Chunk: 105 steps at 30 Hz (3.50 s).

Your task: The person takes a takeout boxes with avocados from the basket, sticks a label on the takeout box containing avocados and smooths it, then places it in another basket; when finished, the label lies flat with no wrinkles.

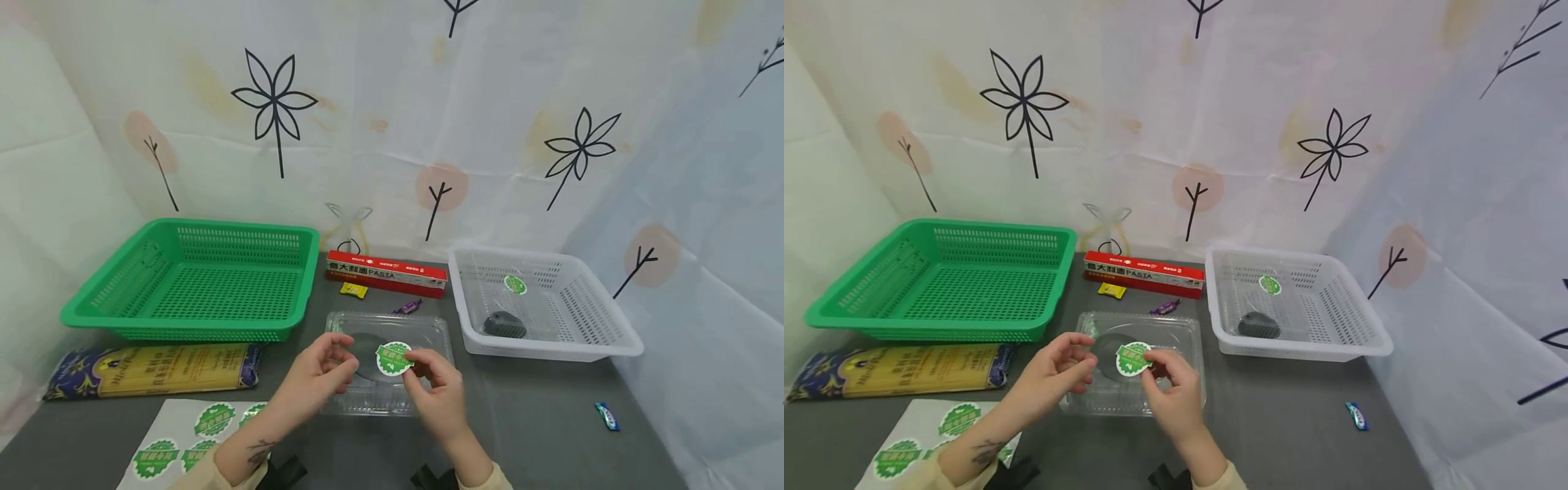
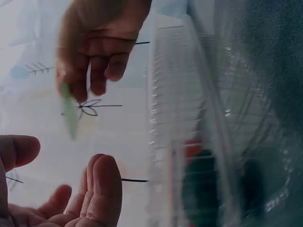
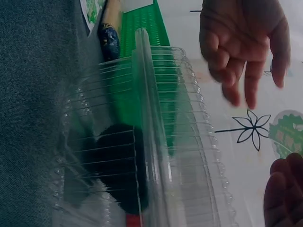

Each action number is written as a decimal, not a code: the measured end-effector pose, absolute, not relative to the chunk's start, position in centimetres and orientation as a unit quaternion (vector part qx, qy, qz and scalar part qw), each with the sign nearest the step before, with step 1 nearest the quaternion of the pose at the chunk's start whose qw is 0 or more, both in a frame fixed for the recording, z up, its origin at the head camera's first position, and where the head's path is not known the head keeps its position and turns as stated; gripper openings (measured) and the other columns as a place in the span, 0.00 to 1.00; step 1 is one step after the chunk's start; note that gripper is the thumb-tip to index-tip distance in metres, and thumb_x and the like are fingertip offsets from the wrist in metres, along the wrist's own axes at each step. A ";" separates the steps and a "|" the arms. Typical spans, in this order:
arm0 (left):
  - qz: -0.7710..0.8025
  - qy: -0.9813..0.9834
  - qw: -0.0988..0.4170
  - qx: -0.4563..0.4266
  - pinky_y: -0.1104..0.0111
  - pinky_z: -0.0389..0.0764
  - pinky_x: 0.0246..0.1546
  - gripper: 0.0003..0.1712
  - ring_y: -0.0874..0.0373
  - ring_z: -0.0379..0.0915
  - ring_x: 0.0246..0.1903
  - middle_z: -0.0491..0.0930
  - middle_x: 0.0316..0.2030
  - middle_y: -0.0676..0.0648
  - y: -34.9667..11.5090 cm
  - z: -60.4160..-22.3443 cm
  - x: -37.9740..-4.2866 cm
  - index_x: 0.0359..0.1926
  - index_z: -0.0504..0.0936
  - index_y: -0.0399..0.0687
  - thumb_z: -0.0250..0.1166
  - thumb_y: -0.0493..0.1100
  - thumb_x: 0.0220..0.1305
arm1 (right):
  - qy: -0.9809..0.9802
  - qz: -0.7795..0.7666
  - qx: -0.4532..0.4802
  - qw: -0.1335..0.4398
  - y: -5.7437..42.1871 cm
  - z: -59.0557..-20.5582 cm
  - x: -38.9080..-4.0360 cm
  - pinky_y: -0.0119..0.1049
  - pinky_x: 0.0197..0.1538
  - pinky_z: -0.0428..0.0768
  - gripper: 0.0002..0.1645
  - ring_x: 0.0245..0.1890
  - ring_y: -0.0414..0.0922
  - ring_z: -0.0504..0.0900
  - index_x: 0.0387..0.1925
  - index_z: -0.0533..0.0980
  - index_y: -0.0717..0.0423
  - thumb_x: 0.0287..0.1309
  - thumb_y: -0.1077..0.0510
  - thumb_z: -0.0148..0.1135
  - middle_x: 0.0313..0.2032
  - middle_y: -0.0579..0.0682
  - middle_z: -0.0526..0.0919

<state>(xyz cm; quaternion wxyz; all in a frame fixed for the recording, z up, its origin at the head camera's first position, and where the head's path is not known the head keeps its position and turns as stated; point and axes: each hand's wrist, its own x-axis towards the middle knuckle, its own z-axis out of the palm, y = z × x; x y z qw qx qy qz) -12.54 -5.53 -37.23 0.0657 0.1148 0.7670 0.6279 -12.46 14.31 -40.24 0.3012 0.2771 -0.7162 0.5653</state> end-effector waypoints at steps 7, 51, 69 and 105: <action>0.658 0.748 0.048 0.066 0.63 0.78 0.27 0.25 0.51 0.75 0.25 0.75 0.31 0.43 -3.5 -38.8 -13.9 0.50 0.66 0.43 0.64 0.41 0.52 | -0.724 0.543 0.328 0.272 14.1 -40.2 -12.7 0.36 0.30 0.75 0.14 0.28 0.46 0.76 0.33 0.74 0.69 0.39 0.78 0.57 0.30 0.60 0.78; 0.133 0.946 -0.150 0.253 0.62 0.65 0.27 0.20 0.52 0.63 0.35 0.71 0.40 0.47 -1.7 -41.1 -14.7 0.46 0.78 0.49 0.59 0.49 0.51 | -0.967 0.174 0.156 0.102 13.3 -41.3 -13.3 0.57 0.50 0.60 0.37 0.54 0.58 0.60 0.54 0.70 0.51 0.54 0.31 0.40 0.58 0.54 0.63; 0.164 0.947 -0.178 0.211 0.55 0.68 0.36 0.20 0.51 0.67 0.44 0.74 0.47 0.48 -3.9 -40.9 -14.3 0.45 0.79 0.48 0.58 0.53 0.53 | -0.957 0.198 0.148 0.150 15.2 -41.2 -13.3 0.58 0.52 0.60 0.31 0.55 0.56 0.63 0.45 0.76 0.55 0.53 0.35 0.48 0.51 0.52 0.72; 0.609 0.789 0.078 -0.022 0.63 0.77 0.24 0.25 0.53 0.75 0.21 0.62 0.53 0.34 -6.7 -42.2 -11.5 0.51 0.69 0.48 0.63 0.48 0.52 | -0.747 0.653 -0.116 -0.047 21.3 -43.1 -15.3 0.31 0.21 0.72 0.27 0.21 0.39 0.71 0.47 0.68 0.70 0.54 0.51 0.55 0.33 0.53 0.75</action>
